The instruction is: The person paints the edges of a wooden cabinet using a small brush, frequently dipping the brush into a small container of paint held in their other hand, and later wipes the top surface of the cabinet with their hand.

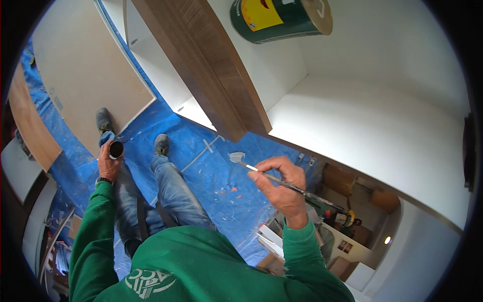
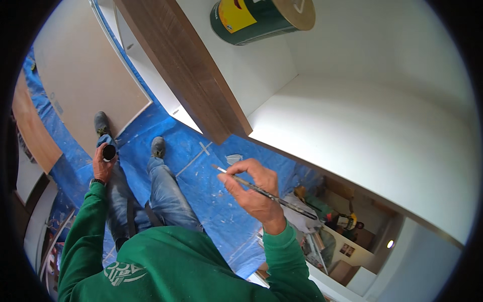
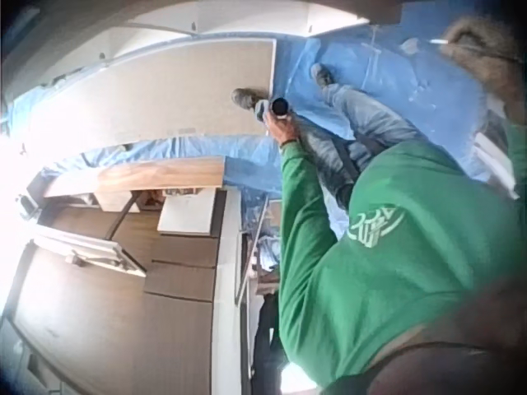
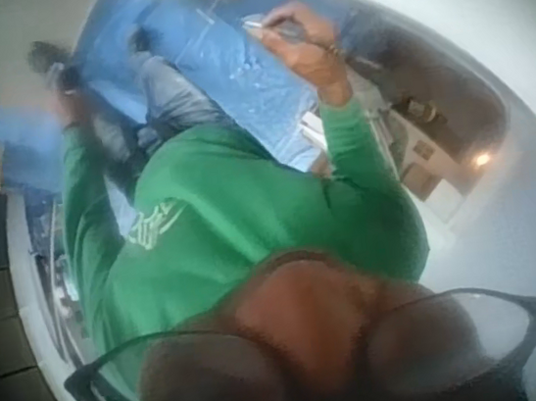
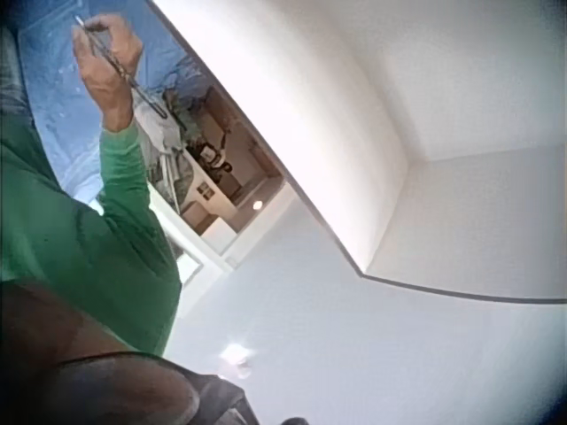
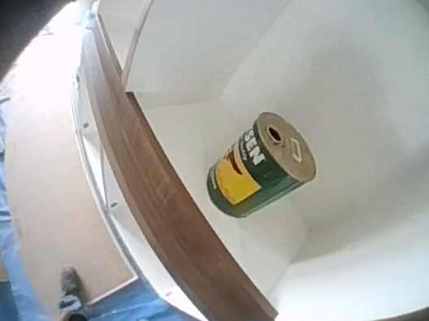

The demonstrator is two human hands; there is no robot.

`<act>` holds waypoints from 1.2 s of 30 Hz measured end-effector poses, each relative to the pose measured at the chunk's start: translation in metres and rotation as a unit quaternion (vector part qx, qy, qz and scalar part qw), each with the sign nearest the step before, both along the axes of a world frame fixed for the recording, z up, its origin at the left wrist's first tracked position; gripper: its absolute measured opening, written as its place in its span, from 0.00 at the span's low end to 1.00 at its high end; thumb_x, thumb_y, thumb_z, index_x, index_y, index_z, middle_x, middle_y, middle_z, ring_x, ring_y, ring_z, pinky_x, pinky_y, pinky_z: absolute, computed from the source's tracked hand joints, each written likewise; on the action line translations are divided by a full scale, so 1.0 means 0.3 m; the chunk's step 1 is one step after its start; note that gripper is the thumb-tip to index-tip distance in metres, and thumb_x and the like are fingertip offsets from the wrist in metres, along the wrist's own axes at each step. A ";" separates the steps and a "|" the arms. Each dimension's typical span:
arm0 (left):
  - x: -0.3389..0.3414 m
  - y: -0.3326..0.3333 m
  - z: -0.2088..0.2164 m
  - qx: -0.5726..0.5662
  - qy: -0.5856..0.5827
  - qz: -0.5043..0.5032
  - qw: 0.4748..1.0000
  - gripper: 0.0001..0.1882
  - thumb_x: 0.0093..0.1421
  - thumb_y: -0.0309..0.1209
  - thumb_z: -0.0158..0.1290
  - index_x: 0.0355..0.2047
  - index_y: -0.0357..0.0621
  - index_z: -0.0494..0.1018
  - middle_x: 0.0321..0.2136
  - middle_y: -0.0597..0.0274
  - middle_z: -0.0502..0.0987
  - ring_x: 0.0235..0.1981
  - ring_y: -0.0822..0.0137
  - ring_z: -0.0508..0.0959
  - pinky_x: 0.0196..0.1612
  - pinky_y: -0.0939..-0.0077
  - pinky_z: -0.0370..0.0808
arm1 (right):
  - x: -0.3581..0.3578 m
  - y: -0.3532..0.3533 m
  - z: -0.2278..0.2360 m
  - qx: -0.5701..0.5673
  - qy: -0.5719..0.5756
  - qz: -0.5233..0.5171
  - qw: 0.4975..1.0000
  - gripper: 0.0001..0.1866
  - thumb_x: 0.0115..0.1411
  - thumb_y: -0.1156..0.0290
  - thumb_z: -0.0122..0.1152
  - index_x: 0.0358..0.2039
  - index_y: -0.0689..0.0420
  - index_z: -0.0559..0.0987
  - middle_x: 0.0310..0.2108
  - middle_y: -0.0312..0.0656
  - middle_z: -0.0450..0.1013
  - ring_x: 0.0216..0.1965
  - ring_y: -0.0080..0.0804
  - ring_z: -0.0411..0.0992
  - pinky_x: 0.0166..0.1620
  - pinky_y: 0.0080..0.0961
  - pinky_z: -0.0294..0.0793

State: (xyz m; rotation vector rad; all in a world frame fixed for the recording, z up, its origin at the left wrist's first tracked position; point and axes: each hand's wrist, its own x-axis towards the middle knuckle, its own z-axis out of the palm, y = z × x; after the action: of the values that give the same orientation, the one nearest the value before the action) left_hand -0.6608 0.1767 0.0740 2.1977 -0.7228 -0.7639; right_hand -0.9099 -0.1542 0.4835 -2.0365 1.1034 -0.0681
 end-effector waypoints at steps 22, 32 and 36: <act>-0.478 -0.433 1.295 -0.276 -0.088 -0.099 0.952 0.39 0.42 0.23 0.76 0.57 0.46 0.75 0.52 0.52 0.76 0.53 0.52 0.80 0.54 0.61 0.80 | -0.200 0.170 0.194 0.001 -0.274 0.148 0.950 0.07 0.56 0.79 0.73 0.34 0.61 0.82 0.30 0.45 0.81 0.29 0.37 0.82 0.33 0.31 0.79; -0.467 -0.431 1.364 -0.281 -0.110 -0.142 0.943 0.41 0.40 0.16 0.72 0.58 0.47 0.76 0.53 0.54 0.74 0.56 0.52 0.78 0.55 0.60 0.82 | -0.186 0.187 0.216 -0.026 -0.266 0.173 0.948 0.07 0.56 0.79 0.71 0.35 0.62 0.82 0.31 0.48 0.81 0.31 0.44 0.82 0.35 0.35 0.80; -0.444 -0.411 1.358 -0.274 -0.124 -0.144 0.943 0.40 0.40 0.15 0.71 0.58 0.47 0.76 0.53 0.54 0.74 0.54 0.53 0.79 0.53 0.61 0.83 | -0.151 0.200 0.225 -0.042 -0.266 0.193 0.944 0.08 0.55 0.80 0.72 0.35 0.62 0.83 0.29 0.46 0.80 0.28 0.39 0.80 0.31 0.32 0.77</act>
State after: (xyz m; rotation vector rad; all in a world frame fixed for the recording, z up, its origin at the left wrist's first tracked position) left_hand -0.7940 0.0535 0.4814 1.7074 -1.2394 -0.3561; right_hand -0.9552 -0.0943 0.5510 -2.0963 0.3658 -0.4438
